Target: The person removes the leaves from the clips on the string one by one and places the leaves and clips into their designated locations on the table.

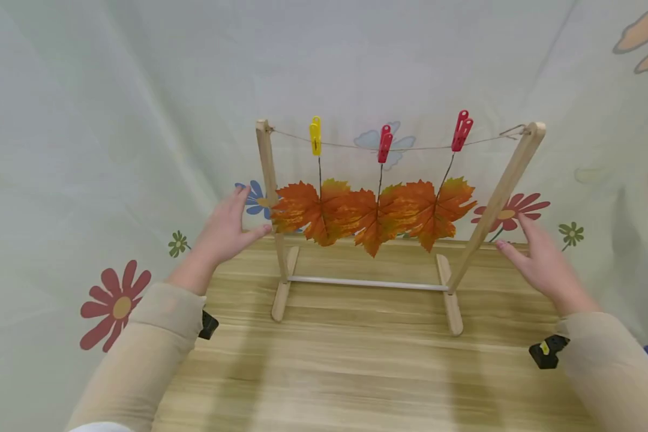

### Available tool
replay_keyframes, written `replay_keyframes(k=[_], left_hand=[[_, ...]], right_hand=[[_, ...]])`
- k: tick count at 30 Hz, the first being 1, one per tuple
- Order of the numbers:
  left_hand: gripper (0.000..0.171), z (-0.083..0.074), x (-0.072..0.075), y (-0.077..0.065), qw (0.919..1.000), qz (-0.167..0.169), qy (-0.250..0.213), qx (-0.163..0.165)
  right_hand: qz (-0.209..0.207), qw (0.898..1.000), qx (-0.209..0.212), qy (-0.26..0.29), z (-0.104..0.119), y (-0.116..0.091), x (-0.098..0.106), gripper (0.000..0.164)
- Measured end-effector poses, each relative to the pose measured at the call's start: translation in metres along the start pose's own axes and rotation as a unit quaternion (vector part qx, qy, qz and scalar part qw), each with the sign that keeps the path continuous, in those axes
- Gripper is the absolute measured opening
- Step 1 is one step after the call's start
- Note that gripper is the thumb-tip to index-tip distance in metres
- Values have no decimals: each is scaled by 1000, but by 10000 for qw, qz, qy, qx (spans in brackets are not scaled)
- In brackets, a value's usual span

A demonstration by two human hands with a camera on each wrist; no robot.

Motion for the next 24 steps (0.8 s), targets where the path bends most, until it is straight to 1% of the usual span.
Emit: replay_keyframes(k=[5,8,11,16,18,20,24], left_hand=[[91,-2,7,0,9994,-244,-233,-76],[86,-6,11,0,9988,-367,-264,-164],[82,-11,15,1,9979,-499,-376,-185],[78,-23,22,2,9944,-687,-788,-164],[74,-27,25,3,9919,-803,-971,-158],[68,-31,28,3,9883,-997,-1141,-145],[58,-37,34,4,9794,-1414,-1439,-20]], right_hand=[[-174,9996,-188,127,11,1,5,71],[-257,9992,-288,78,17,1,7,69],[-375,9988,-314,91,22,0,9,66],[-501,9981,-327,161,29,1,11,63],[-497,9981,-318,188,32,3,12,61],[-500,9981,-270,220,36,5,11,59],[-542,9976,-247,360,44,7,10,53]])
Point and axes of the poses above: each hand's wrist, its own y-axis towards the middle knuckle, its own x-axis out of the back of the hand, z = x × y, the point moved 1 cm from there along y, towards the middle knuckle, and after that the axes turned 11 degrees about -z, right-handed, at the moved point
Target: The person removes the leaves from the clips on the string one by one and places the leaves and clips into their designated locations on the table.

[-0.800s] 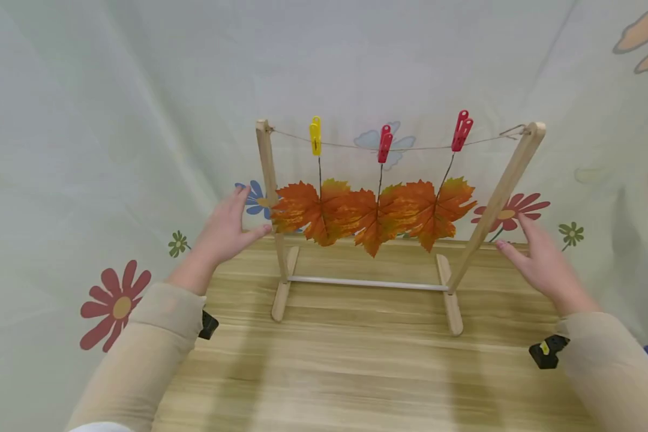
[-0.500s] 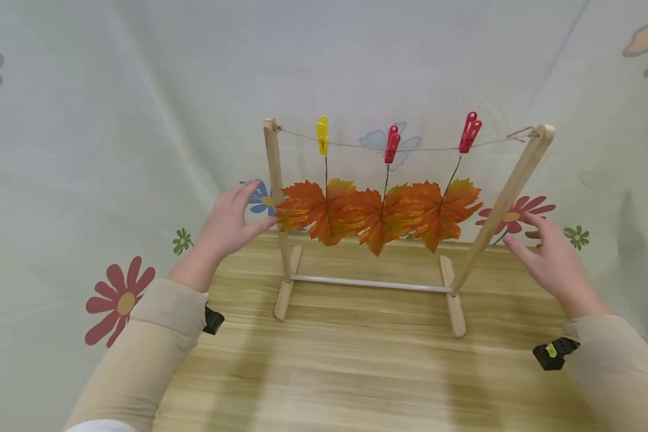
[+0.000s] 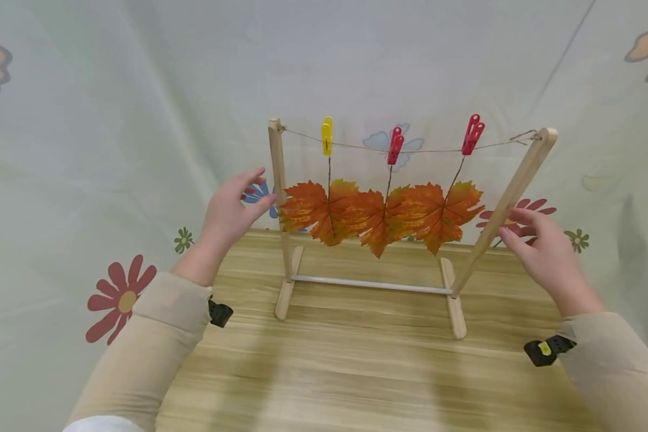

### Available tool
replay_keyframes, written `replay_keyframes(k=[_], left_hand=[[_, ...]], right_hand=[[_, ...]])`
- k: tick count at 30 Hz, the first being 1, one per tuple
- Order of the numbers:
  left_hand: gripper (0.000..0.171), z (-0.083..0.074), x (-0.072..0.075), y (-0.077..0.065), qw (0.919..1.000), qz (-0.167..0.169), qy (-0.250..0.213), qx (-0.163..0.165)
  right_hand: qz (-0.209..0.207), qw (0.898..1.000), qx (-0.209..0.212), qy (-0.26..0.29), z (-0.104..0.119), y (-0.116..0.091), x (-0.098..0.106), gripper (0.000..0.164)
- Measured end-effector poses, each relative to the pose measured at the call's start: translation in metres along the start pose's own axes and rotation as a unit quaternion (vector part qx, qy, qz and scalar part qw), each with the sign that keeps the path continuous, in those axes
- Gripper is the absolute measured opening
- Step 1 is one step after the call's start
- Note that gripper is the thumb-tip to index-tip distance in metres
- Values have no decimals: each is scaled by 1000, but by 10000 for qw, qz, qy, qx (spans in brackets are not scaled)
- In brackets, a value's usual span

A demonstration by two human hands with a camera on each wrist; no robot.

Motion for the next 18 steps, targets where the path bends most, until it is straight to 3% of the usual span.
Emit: replay_keyframes(k=[7,18], left_hand=[[52,-13,3,5,9987,-247,-404,189],[46,-32,1,12,9945,-249,-947,383]], right_hand=[[79,9997,-114,176,13,3,-1,49],[311,9987,-247,319,31,6,-11,52]])
Point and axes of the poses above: each hand's wrist, its own y-axis towards the middle knuckle, its own x-axis out of the back of the hand, z = x × y, the point moved 1 cm from there along y, towards the middle knuckle, and after that the axes turned 11 degrees about -z, right-handed, at the moved point
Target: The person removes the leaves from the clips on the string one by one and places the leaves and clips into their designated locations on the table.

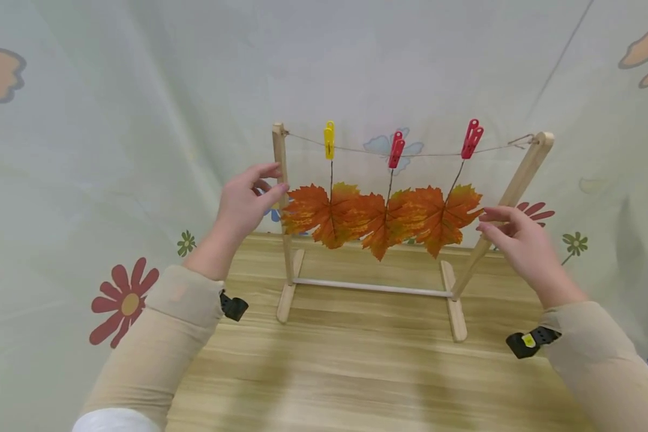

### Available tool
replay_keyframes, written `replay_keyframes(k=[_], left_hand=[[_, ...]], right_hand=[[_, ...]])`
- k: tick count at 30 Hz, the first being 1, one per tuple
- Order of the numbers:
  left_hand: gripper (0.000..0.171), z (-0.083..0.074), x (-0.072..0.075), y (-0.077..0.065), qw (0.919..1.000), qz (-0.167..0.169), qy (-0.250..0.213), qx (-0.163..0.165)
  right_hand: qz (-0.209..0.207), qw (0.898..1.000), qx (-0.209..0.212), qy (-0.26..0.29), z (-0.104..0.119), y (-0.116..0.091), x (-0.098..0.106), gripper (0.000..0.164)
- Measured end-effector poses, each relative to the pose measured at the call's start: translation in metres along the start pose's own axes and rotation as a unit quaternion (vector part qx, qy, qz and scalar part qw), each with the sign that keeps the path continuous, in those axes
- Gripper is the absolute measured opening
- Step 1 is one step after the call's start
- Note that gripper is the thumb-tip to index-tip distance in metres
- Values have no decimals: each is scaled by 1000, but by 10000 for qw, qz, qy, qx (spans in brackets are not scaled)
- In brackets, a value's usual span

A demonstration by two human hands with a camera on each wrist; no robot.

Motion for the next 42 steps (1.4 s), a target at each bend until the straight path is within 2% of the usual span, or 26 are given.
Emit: replay_keyframes(k=[5,12,19,29,42], left_hand=[[46,-8,-6,4,9998,40,-161,54],[48,-17,-11,9,9987,397,-257,167],[50,-28,-14,15,9970,601,-432,230],[47,-48,-25,27,9957,393,-713,442],[53,-56,-32,36,9942,498,-787,536]], right_hand=[[95,9997,-109,202,7,2,-8,54],[167,9992,-58,346,18,5,-16,52],[191,9980,-78,596,32,10,-23,49],[430,9886,-134,1436,57,18,-42,45],[651,9861,-89,1523,85,24,-68,44]])
Point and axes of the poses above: each hand's wrist, its own y-axis towards the middle knuckle, its own x-axis out of the back of the hand, z = x × y, the point moved 1 cm from there along y, towards the middle knuckle, and after that the axes turned 11 degrees about -z, right-handed, at the moved point
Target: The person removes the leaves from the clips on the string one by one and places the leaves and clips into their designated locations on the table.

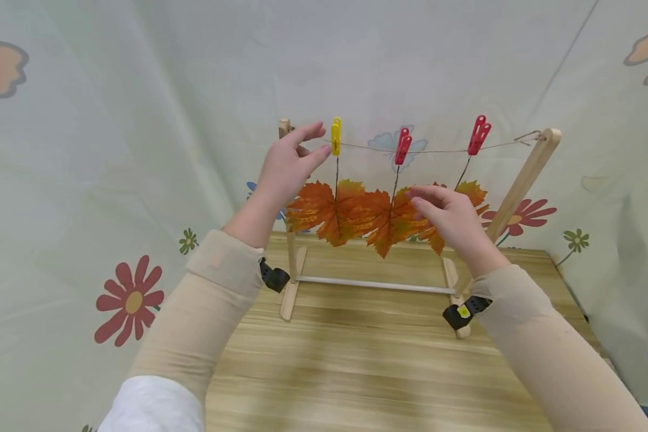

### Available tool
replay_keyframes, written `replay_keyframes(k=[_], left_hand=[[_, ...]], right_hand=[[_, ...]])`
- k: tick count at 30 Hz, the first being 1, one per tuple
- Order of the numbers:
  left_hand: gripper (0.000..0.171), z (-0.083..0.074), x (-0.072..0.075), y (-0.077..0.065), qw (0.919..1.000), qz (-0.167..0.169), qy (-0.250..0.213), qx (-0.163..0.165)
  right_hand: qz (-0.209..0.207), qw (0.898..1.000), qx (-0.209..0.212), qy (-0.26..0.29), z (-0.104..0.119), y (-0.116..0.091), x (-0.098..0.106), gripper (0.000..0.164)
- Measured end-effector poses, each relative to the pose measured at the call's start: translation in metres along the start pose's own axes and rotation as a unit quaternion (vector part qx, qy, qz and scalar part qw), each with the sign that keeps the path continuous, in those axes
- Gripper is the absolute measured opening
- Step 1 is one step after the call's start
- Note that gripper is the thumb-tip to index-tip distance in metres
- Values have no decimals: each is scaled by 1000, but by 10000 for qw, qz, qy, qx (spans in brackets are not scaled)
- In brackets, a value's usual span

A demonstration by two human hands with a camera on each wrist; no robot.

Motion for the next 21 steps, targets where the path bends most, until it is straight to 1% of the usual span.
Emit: replay_keyframes(k=[3,10,14,21], left_hand=[[52,-2,-2,2,10000,35,-38,37],[51,-7,-7,8,9999,30,-23,121],[48,-10,-11,10,9997,-7,-63,238],[48,-15,-15,13,9988,-123,-152,440]], right_hand=[[44,9999,-17,94,1,3,-8,45],[169,9971,-98,734,9,9,-23,43],[231,9957,-110,891,16,9,-31,43],[183,9939,66,1082,36,13,-44,38]])
Point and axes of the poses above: each hand's wrist, its own y-axis towards the middle knuckle, its own x-axis out of the back of the hand, z = x × y, the point moved 1 cm from there along y, towards the middle knuckle, and after that the axes turned 11 degrees about -z, right-handed, at the moved point
